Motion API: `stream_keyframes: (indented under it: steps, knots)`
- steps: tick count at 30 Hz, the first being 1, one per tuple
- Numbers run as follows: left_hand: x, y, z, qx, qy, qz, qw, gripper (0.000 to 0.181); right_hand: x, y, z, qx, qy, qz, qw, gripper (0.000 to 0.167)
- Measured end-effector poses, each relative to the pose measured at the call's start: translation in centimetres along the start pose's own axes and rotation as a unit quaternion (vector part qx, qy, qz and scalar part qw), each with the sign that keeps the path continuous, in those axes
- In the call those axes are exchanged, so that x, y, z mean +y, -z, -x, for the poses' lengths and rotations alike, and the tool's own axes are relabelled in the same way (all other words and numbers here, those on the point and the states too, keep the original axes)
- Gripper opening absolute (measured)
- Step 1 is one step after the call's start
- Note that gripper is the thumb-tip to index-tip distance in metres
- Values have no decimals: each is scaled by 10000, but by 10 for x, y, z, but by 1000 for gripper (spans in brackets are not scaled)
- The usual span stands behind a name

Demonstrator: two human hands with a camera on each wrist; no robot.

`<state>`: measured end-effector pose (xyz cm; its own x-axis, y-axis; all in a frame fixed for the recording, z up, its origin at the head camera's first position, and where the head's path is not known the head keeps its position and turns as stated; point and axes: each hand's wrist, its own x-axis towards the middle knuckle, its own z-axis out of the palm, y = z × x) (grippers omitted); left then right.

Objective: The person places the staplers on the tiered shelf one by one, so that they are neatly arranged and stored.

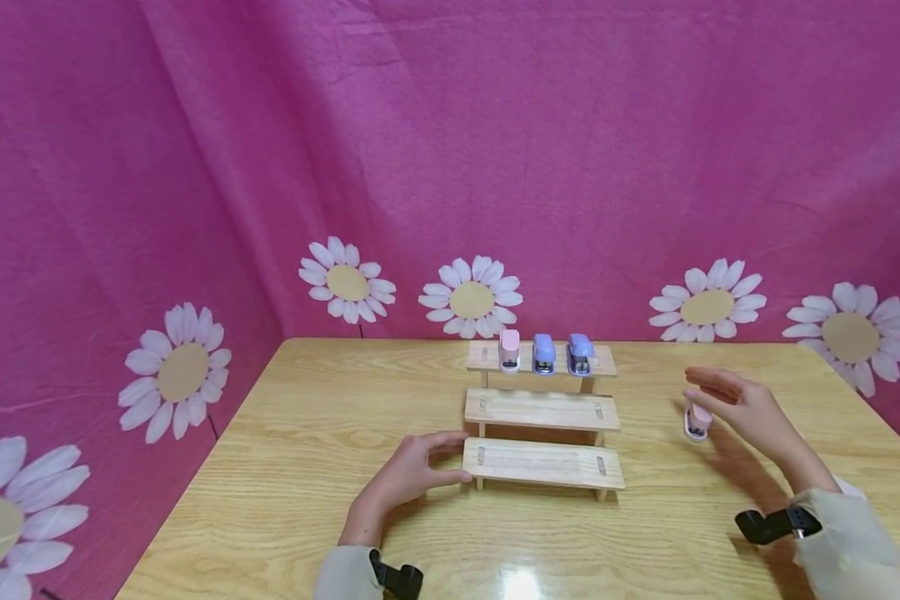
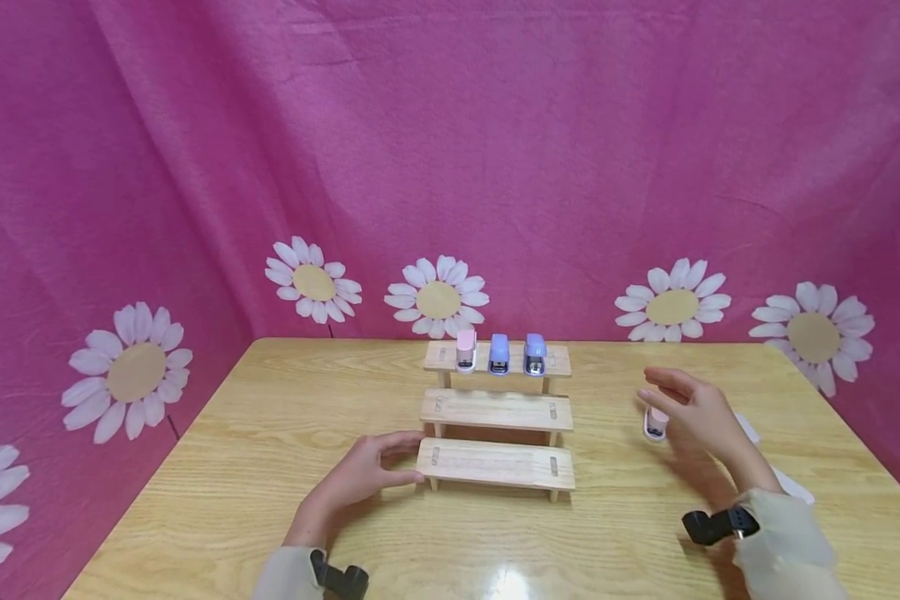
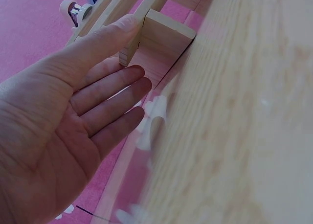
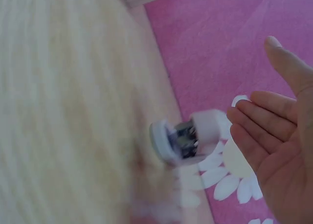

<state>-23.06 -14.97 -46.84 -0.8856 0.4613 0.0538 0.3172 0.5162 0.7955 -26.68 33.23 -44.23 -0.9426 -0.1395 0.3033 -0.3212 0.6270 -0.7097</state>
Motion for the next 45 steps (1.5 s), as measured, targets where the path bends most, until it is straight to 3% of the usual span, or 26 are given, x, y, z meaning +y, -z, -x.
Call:
stream_keyframes:
  steps: [8, 16, 27, 36, 45]
  knots:
    - [0, 0, 0, -31, 63, 28, 10000, 62, 12, -4, 11, -143, -421, 511, 9977, 59]
    - [0, 0, 0, -54, 82, 53, 9999, 63, 21, -6, 14, -496, -927, 199, 9943, 71]
    - [0, 0, -1, -40, 68, 80, 9999, 63, 30, -7, 15, -688, -1085, 516, 9904, 77]
    - [-1, 0, -1, -45, 90, 82, 9999, 64, 38, -10, 17, -403, -911, 559, 9935, 71]
    - [0, 0, -1, -50, 90, 59, 9999, 63, 32, -8, 20, -220, -827, 703, 9938, 70]
